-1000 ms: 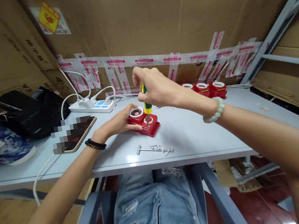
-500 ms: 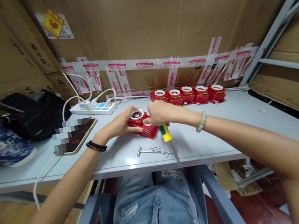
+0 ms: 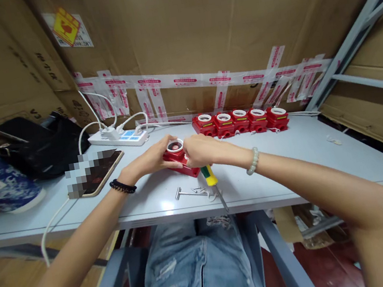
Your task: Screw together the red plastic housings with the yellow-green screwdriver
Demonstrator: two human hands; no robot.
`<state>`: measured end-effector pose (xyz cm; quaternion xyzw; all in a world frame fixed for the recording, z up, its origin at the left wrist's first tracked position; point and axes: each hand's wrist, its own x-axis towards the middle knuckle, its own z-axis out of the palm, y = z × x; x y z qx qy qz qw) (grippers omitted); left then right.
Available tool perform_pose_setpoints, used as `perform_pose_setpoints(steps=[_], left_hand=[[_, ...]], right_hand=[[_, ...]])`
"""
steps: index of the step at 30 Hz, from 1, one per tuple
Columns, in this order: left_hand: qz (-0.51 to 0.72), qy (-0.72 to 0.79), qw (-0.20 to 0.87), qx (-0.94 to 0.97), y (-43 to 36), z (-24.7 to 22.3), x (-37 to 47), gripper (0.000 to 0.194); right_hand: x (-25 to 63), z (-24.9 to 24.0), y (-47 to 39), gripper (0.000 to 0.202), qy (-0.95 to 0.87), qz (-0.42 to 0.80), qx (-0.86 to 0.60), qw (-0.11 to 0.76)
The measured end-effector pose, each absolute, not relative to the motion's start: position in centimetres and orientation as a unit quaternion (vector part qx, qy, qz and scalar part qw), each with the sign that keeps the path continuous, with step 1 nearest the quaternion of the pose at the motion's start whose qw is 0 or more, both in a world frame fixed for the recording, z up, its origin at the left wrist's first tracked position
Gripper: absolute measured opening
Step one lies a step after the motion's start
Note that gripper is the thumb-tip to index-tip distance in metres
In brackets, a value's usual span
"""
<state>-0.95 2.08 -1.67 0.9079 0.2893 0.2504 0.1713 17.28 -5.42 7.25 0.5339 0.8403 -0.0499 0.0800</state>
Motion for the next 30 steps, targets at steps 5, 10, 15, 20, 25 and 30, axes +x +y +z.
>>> perform_pose_setpoints(steps=[5,10,15,20,25,30], left_hand=[[0.255,0.290,0.180,0.905,2.0,-1.7,-1.0,0.067],[0.254,0.308,0.184,0.898,1.8,-1.7,-1.0,0.067],[0.272,0.307,0.206,0.888,2.0,-1.7,-1.0,0.066],[0.333,0.318,0.219,0.860,2.2,-1.5,-0.9,0.067],[0.432,0.316,0.156,0.830,2.6,-1.3,-0.5,0.067],[0.499,0.294,0.089,0.810,2.9,-1.6,0.5,0.069]], right_hand=[[17.7,7.7,-6.0,0.017,0.842,-0.077,0.524,0.099],[18.2,6.7,-5.8,0.019,0.839,-0.127,0.513,0.127],[19.7,8.4,-5.2,0.019,0.831,-0.136,0.538,-0.045],[22.4,9.0,-3.9,0.034,0.721,-0.245,0.555,-0.335],[23.9,6.1,-1.7,0.034,0.624,-0.467,0.497,-0.381],[22.8,3.8,-1.3,0.048,0.582,-0.568,0.492,-0.312]])
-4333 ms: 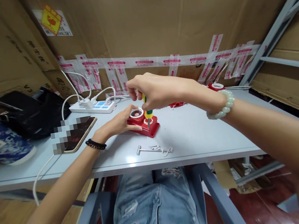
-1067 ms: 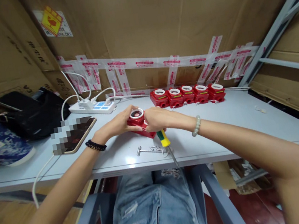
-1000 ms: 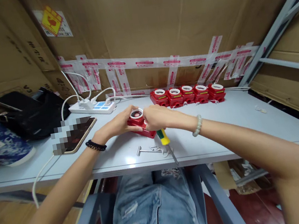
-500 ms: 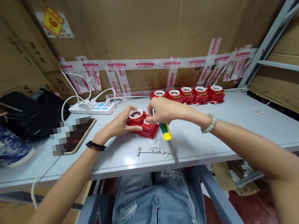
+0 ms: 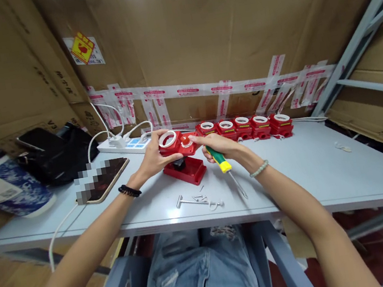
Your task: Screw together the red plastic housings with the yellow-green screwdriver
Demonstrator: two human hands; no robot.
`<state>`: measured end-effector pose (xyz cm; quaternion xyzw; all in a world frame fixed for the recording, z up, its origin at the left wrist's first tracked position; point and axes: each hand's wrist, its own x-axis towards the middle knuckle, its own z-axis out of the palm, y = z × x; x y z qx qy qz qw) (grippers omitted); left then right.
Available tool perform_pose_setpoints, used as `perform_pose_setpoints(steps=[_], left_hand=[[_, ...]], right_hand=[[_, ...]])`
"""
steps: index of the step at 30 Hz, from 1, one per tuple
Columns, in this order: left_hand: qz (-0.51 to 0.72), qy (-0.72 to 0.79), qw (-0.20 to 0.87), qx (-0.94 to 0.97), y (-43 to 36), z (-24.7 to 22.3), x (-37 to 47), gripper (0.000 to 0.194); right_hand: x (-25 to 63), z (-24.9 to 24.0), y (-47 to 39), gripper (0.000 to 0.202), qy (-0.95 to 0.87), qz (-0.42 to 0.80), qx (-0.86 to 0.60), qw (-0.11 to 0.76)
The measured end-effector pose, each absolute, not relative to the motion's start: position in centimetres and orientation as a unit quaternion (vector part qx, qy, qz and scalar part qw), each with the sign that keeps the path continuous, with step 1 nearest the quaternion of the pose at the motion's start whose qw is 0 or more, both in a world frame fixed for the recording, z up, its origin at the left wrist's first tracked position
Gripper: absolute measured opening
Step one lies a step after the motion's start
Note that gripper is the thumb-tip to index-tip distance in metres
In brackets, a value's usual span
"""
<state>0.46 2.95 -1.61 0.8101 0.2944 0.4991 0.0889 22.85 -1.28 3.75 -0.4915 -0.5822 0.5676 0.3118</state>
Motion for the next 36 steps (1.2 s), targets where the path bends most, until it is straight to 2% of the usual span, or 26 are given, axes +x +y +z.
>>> perform_pose_setpoints(steps=[8,14,18,21,25,28,32,36], left_hand=[[0.500,0.276,0.089,0.816,2.9,-1.7,1.3,0.075],[0.478,0.274,0.168,0.818,3.0,-1.2,-0.3,0.085],[0.342,0.301,0.191,0.869,2.1,-1.1,-1.1,0.068],[0.312,0.283,0.189,0.887,1.7,-1.2,-0.9,0.053],[0.329,0.262,0.187,0.888,2.2,-1.8,-0.3,0.037],[0.358,0.242,0.202,0.879,2.7,-2.3,0.0,0.032],[0.426,0.261,0.224,0.837,3.2,-2.0,-0.3,0.035],[0.493,0.358,0.168,0.775,4.5,-1.6,-2.9,0.041]], right_hand=[[22.2,3.6,-1.9,0.040,-0.529,0.651,-0.410,0.359],[22.8,4.3,-2.2,0.030,-0.486,0.655,-0.395,0.423],[24.3,4.7,-2.0,0.032,-0.477,0.647,-0.374,0.462],[24.9,4.8,-2.0,0.035,-0.477,0.646,-0.376,0.463],[24.9,4.6,-2.0,0.033,-0.478,0.643,-0.380,0.461],[24.9,4.6,-2.0,0.032,-0.487,0.638,-0.380,0.461],[25.2,4.7,-2.0,0.034,-0.478,0.638,-0.386,0.464],[25.3,4.7,-1.9,0.035,-0.480,0.639,-0.384,0.462]])
